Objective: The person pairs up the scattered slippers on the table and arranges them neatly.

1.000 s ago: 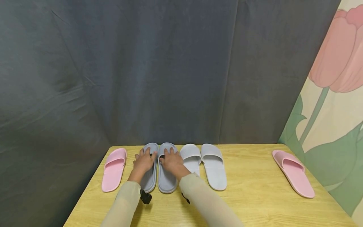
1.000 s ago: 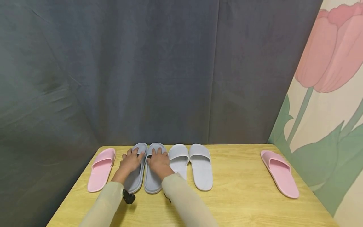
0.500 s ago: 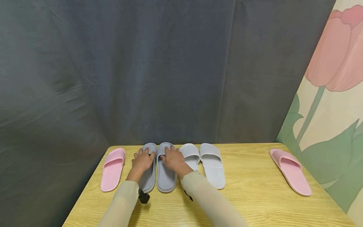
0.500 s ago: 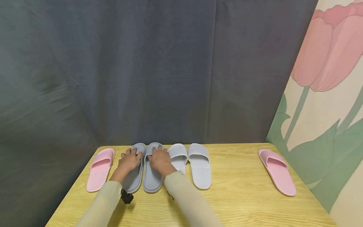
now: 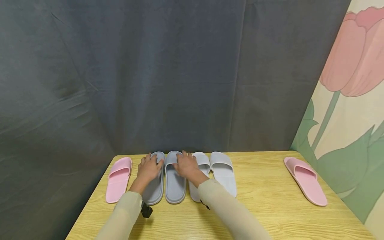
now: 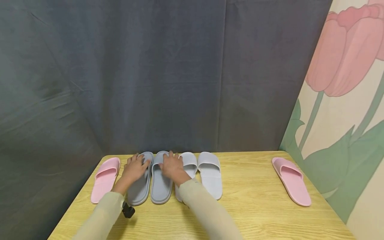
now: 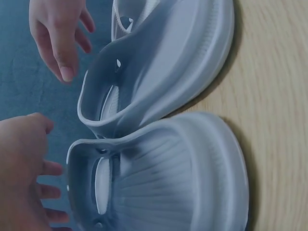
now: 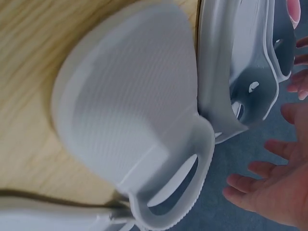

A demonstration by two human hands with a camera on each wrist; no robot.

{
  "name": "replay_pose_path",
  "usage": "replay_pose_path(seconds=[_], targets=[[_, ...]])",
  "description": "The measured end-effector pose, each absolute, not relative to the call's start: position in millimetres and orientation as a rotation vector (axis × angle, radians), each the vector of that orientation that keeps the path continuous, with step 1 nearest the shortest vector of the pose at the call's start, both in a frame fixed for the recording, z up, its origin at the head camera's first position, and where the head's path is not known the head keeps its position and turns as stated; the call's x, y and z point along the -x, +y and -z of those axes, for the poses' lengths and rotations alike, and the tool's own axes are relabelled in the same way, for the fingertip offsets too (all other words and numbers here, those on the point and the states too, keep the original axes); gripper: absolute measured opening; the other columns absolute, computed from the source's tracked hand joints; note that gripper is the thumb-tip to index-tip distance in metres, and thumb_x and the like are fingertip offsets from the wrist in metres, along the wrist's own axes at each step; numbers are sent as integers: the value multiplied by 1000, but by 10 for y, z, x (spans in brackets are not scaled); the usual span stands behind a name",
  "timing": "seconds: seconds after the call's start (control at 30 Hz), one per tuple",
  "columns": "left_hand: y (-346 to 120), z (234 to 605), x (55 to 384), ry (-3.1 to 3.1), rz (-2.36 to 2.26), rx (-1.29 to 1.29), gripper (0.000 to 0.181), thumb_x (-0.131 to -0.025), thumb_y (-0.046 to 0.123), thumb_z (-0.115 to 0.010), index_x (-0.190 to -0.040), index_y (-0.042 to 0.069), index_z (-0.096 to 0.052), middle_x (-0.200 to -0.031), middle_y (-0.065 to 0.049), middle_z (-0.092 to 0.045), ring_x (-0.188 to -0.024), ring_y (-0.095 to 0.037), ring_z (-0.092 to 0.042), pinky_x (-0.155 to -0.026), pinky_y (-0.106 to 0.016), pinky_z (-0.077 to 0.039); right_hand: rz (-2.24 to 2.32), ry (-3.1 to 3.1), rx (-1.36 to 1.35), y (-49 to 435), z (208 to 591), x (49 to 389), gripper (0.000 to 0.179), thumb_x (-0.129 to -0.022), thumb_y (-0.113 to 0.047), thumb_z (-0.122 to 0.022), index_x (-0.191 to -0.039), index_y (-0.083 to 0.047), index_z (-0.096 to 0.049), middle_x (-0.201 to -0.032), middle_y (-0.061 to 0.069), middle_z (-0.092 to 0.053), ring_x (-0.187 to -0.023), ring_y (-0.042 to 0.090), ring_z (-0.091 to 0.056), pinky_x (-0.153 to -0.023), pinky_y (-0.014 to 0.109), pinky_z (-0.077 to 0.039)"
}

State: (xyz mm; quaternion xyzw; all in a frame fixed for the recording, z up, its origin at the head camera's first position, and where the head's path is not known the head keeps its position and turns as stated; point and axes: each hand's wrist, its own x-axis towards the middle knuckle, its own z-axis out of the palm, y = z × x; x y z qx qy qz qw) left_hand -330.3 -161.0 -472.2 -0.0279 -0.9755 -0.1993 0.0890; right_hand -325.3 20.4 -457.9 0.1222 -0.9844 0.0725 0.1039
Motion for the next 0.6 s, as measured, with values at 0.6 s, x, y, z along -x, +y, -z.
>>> replay_pose_path(seconds=[0.6], targets=[[-1710,4688,3194,-2820,558,206,63,-92,52,-44,-136,7,-45,-146,-22,-31,-132,-45,-26,-99,-64,-24,-245,-2918,-397,535,4418,3178,53,-90,-46,-53,-135,-18,-48,-141,12,-41,-128,35,-39,-100,54,-34]])
